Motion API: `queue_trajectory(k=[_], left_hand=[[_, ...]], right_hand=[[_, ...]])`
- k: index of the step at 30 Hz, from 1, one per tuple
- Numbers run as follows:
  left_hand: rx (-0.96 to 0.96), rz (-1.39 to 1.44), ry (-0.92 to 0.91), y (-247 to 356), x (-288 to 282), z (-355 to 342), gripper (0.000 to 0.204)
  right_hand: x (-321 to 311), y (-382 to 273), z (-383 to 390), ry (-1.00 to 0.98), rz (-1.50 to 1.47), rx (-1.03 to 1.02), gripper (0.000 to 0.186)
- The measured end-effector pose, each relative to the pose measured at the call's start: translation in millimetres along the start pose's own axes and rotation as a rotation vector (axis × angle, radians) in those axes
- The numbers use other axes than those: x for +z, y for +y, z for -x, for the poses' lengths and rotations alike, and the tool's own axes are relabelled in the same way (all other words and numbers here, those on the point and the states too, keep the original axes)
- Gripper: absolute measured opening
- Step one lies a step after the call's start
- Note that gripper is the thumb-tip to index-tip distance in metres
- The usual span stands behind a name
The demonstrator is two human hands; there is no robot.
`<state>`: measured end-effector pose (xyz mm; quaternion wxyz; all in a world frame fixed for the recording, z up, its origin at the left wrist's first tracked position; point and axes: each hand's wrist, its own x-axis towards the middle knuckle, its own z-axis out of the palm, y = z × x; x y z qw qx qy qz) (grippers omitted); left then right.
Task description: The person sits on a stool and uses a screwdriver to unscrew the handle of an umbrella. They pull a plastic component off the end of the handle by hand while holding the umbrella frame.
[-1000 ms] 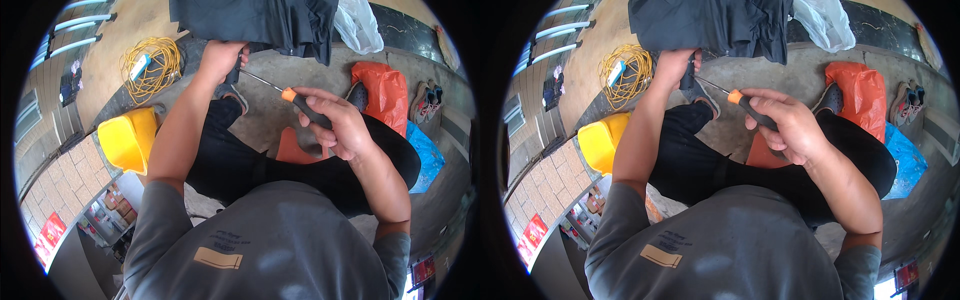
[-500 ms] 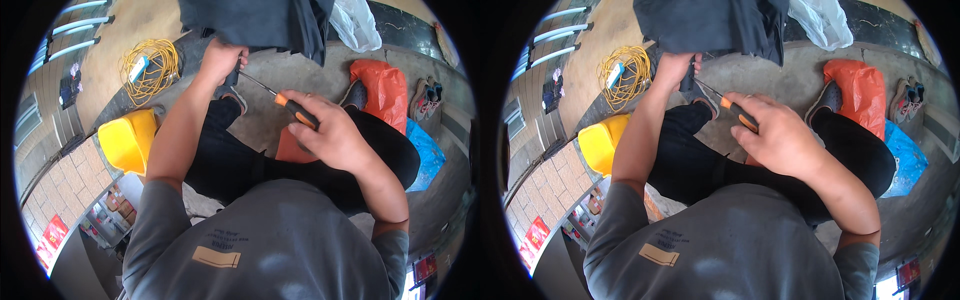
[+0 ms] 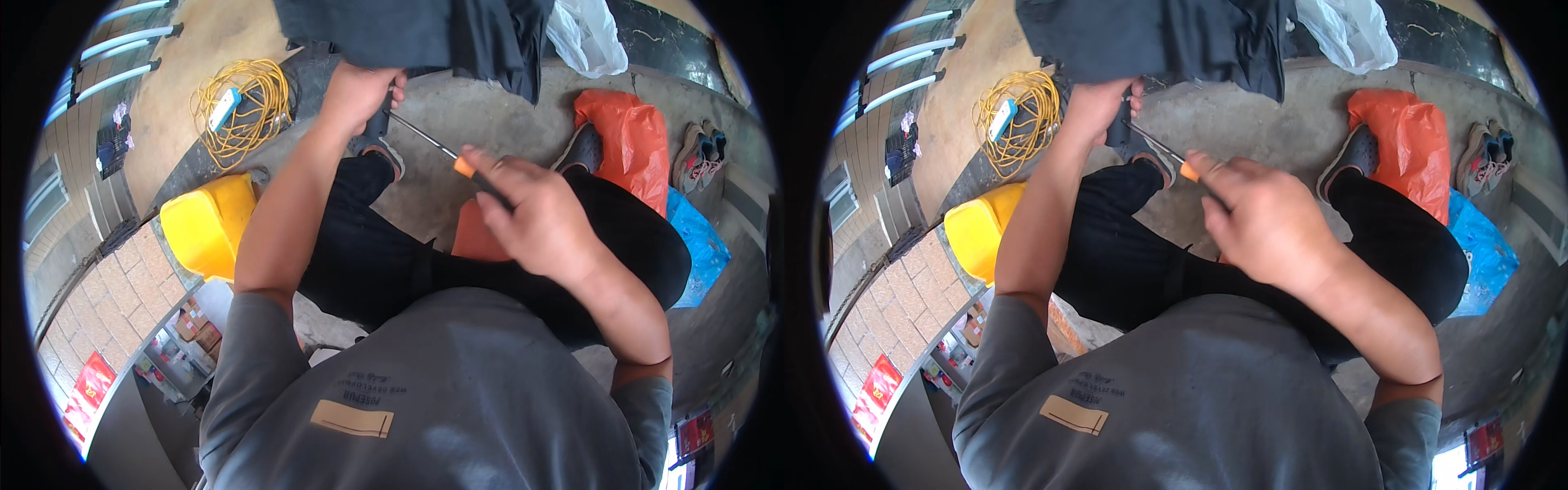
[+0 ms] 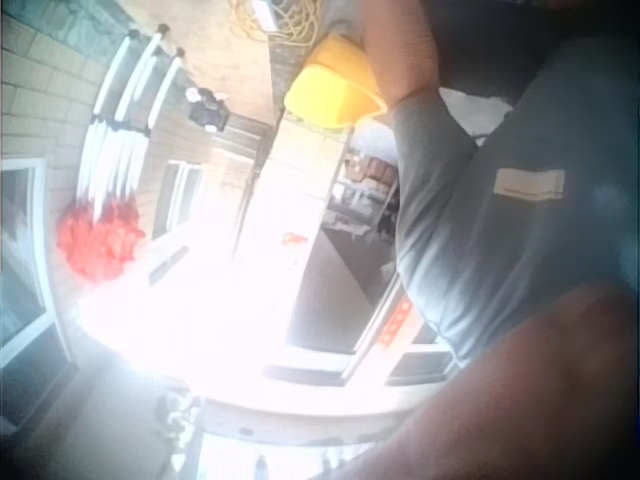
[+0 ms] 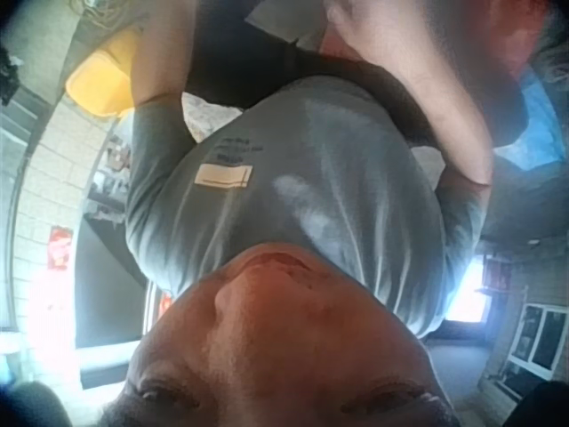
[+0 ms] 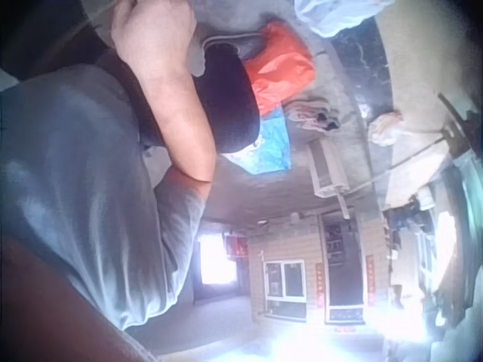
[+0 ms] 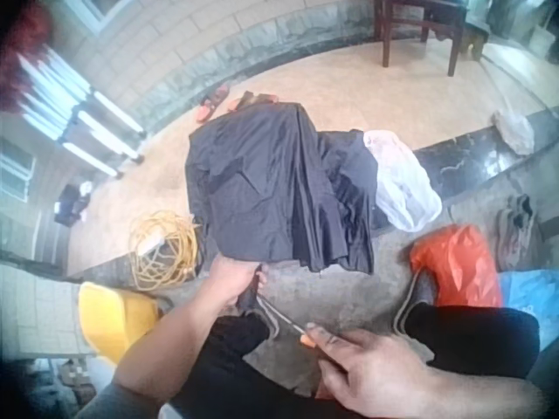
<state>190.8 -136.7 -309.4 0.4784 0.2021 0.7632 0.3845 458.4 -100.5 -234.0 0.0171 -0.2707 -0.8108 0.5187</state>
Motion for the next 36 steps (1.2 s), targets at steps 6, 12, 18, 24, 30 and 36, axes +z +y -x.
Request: queue_trajectory(k=[6, 12, 18, 24, 30, 36], left_hand=[[0.009, -0.015, -0.022, 7.1, 5.1, 3.2, 0.021], [0.039, 0.110, 0.018, 14.5, 5.6, 4.1, 0.023], [0.036, 0.081, 0.013, 11.8, 0.2, 1.9, 0.022], [0.019, 0.013, -0.019, 5.5, -5.7, 0.5, 0.022], [0.004, -0.069, -0.042, 0.5, -8.0, 0.3, 0.019], [0.020, 0.155, -0.013, 6.9, -7.5, -1.4, 0.018]], right_hand=[[-7.6, -1.3, -3.7, 0.069, 0.172, -0.126, 0.047], [-22.3, 10.3, -5.6, 0.018, -1.149, 0.327, 0.045], [-21.1, 12.7, -8.6, -0.127, -1.172, 0.555, 0.049], [4.3, 13.6, -5.2, 0.074, -0.083, -0.091, 0.047], [-1.2, 5.6, -6.1, 0.126, 0.206, -0.163, 0.051], [-12.9, 14.1, -7.7, -0.044, -1.181, 0.449, 0.049]])
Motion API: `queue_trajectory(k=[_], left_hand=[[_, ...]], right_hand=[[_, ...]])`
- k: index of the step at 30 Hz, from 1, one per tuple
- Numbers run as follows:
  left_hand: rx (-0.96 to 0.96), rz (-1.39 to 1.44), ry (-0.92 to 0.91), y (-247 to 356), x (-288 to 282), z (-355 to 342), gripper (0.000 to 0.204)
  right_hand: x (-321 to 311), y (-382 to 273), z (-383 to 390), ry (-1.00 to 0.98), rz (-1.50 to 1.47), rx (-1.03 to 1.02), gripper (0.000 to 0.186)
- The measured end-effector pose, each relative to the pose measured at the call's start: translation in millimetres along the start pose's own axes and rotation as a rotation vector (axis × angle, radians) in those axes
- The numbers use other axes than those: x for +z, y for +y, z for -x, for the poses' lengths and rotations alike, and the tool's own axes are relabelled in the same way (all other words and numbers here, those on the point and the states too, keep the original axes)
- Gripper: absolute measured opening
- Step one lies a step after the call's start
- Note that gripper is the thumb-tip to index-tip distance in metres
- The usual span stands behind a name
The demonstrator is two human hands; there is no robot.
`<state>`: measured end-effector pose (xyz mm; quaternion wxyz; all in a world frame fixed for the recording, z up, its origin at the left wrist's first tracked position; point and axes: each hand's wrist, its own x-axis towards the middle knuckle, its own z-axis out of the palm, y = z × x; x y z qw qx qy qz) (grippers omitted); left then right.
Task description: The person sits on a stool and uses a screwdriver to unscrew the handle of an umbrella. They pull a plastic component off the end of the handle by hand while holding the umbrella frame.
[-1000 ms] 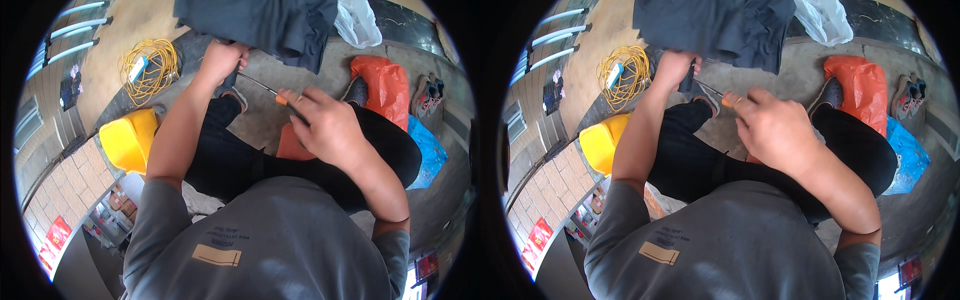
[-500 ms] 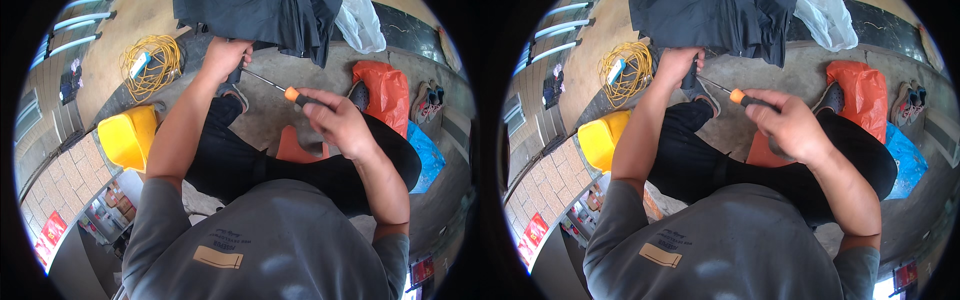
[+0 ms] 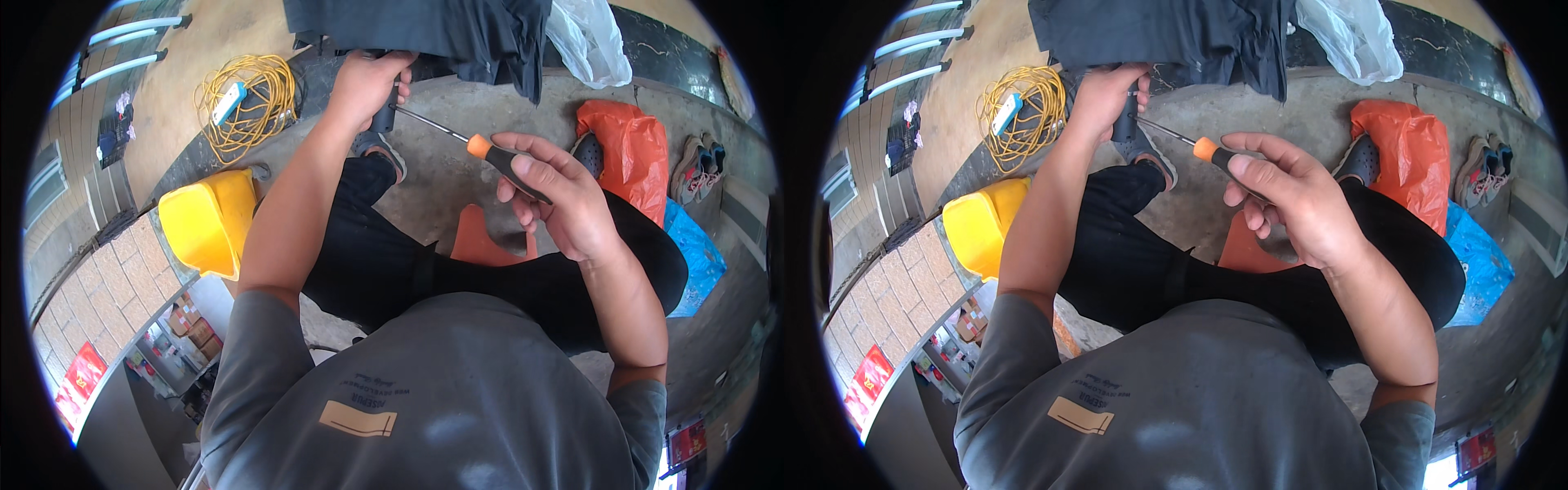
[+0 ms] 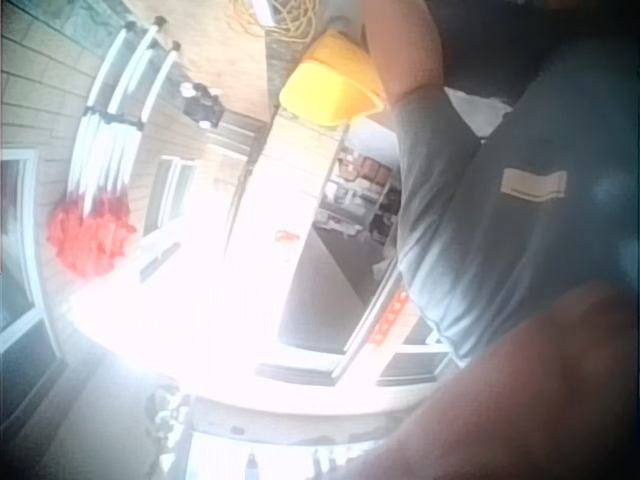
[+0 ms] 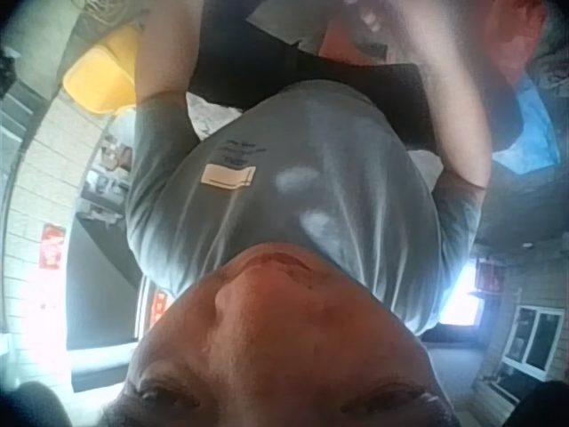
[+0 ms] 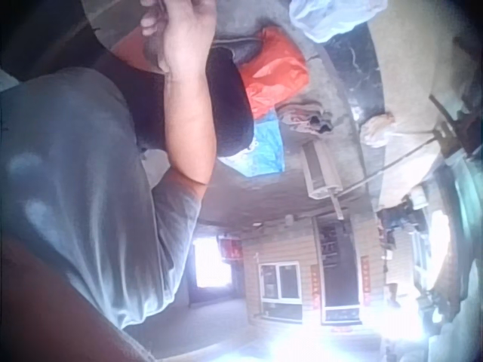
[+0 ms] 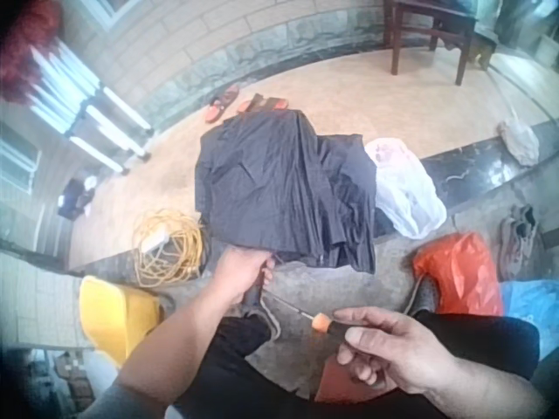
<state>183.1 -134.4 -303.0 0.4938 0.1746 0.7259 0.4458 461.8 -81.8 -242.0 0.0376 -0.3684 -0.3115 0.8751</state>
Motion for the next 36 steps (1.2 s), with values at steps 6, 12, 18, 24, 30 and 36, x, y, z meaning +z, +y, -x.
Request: queue_trajectory(k=[6, 12, 18, 24, 30, 36], left_hand=[[0.044, -0.088, -0.007, 2.5, 0.2, 0.6, 0.014], [0.006, -0.089, 0.047, -15.4, 3.4, 4.6, 0.012], [0.012, 0.030, -0.062, 22.2, 1.9, 22.9, 0.018], [0.106, -0.061, -0.082, 18.6, 5.2, 32.1, 0.022], [0.101, 0.086, -0.120, 25.6, -12.7, 31.5, 0.028], [0.098, 0.045, -0.107, 24.5, -20.9, 37.9, 0.027]], right_hand=[[0.6, -4.8, -2.6, -0.050, -0.080, 0.167, 0.045], [10.8, -15.6, 3.3, 0.004, 0.143, 0.183, 0.045], [43.0, -43.1, 27.3, 0.087, 0.781, 0.014, 0.039], [69.6, -66.7, 39.4, 0.100, 1.166, -0.200, 0.038], [86.3, -56.6, 40.5, 0.048, 1.611, -0.505, 0.043], [110.2, -78.7, 40.9, -0.184, 2.370, -0.813, 0.052]])
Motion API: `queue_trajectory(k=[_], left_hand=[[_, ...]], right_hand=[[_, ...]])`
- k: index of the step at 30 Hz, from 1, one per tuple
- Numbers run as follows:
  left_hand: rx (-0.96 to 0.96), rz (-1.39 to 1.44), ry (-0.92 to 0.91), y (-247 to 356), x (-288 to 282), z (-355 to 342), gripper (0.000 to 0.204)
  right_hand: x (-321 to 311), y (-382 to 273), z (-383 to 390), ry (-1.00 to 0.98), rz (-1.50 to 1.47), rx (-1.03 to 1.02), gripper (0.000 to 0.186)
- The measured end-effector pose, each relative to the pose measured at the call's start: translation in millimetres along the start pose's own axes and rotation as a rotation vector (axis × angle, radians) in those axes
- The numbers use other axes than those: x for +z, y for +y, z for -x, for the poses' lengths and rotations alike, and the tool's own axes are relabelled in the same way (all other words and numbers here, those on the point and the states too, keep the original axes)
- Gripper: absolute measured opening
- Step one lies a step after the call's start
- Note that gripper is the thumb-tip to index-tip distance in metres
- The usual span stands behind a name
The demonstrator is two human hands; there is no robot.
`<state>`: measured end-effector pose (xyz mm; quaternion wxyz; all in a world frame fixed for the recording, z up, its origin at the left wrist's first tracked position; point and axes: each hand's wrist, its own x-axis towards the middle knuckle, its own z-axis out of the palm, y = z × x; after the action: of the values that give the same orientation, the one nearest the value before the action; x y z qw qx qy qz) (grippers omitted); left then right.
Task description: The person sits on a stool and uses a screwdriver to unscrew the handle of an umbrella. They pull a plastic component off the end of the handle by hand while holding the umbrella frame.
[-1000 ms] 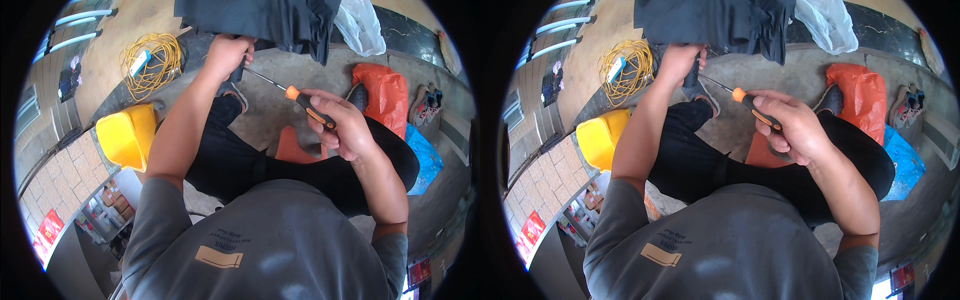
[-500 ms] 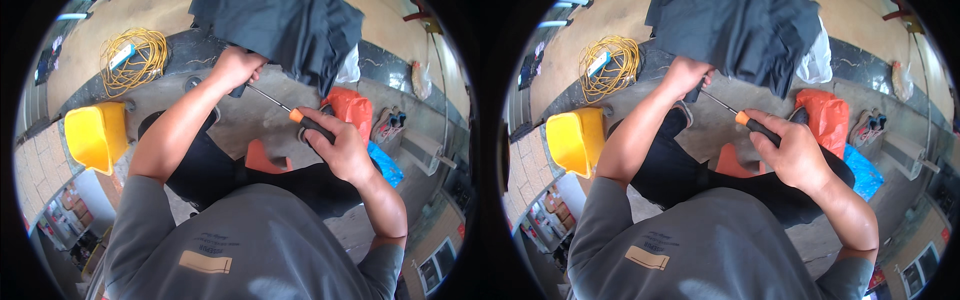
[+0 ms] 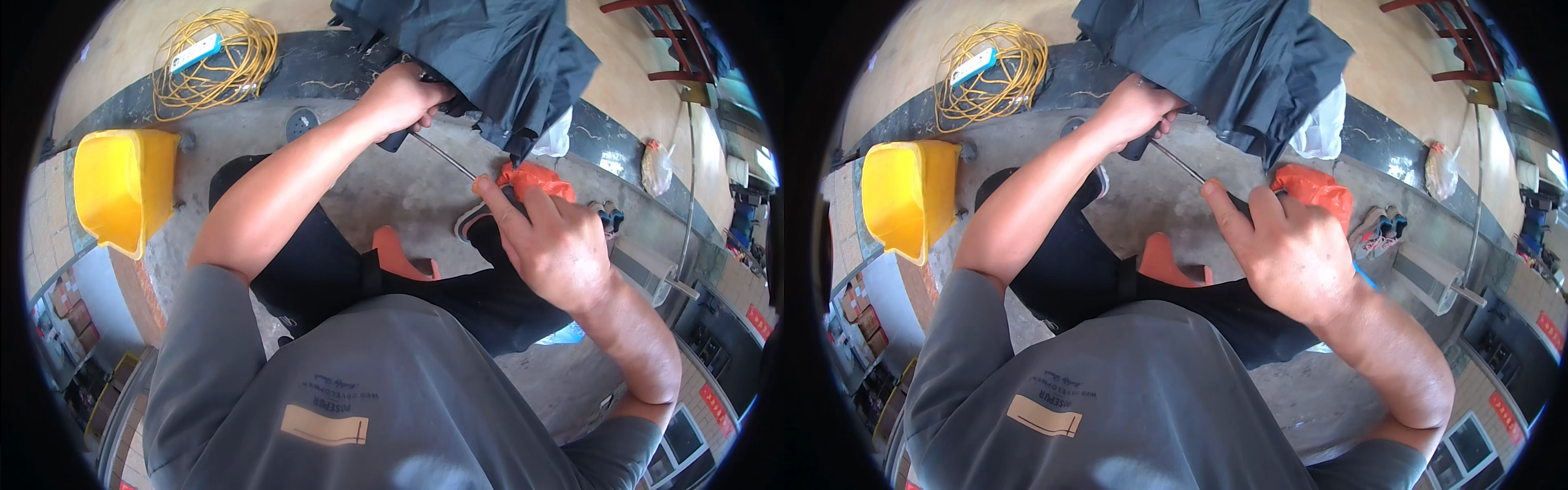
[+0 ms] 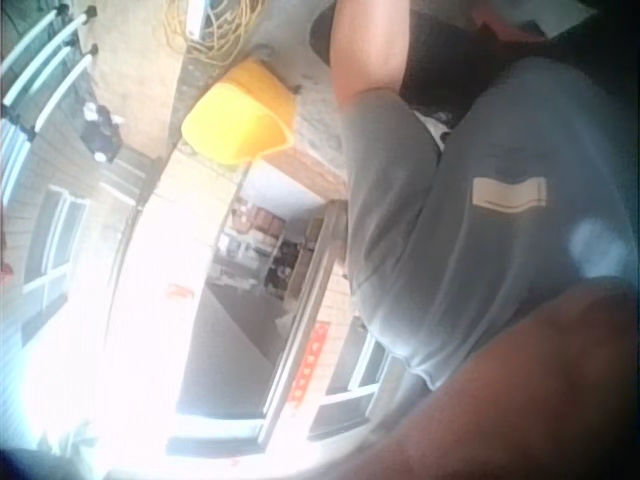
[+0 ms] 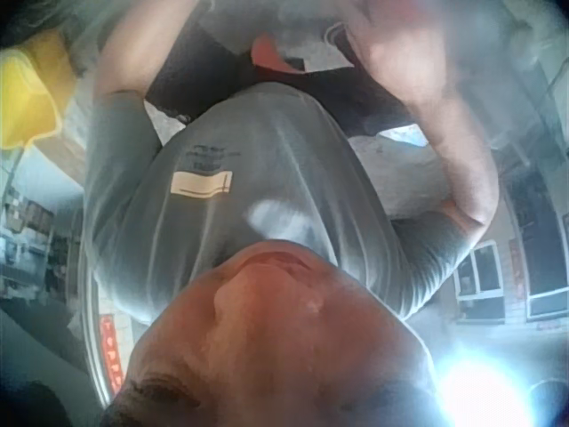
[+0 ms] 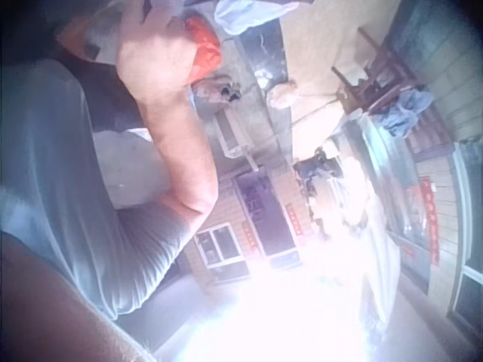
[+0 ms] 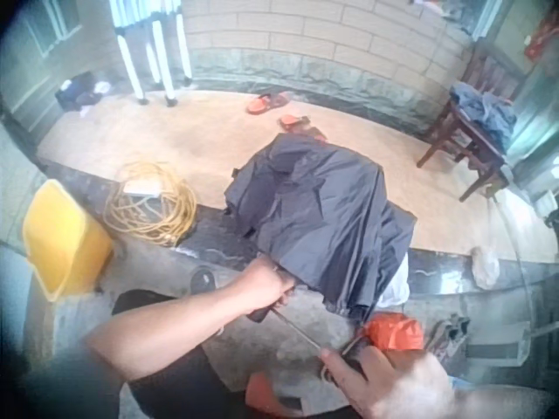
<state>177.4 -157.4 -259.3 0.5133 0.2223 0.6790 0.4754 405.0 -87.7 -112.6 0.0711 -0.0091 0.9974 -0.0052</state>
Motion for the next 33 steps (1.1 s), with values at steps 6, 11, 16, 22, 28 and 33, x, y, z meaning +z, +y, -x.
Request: queue_trajectory(k=[6, 11, 16, 22, 28, 33], left_hand=[[0.031, 0.205, 0.062, 5.8, 5.5, -3.5, 0.024], [0.122, 0.271, 0.016, 14.9, 3.7, -7.2, 0.026], [0.132, 0.201, 0.030, 18.4, 6.5, 0.3, 0.025], [0.090, 0.278, 0.003, 16.3, 4.2, -1.0, 0.028], [0.094, 0.137, 0.027, 18.2, 2.2, 5.4, 0.023], [0.126, 0.121, 0.055, 16.5, 0.6, -8.3, 0.027]], right_hand=[[-11.3, 5.3, 6.0, 0.111, -0.572, 0.322, 0.052], [-20.1, 18.7, 11.2, -0.036, -1.802, 0.967, 0.052], [-24.6, 18.4, 8.1, -0.192, -1.877, 1.077, 0.050], [-20.1, 15.0, 4.1, -0.233, -1.349, 0.907, 0.041], [-23.0, 0.3, 3.6, -0.073, -0.466, 0.346, 0.041], [-37.8, 7.2, -11.5, -0.024, 0.250, -0.121, 0.050]])
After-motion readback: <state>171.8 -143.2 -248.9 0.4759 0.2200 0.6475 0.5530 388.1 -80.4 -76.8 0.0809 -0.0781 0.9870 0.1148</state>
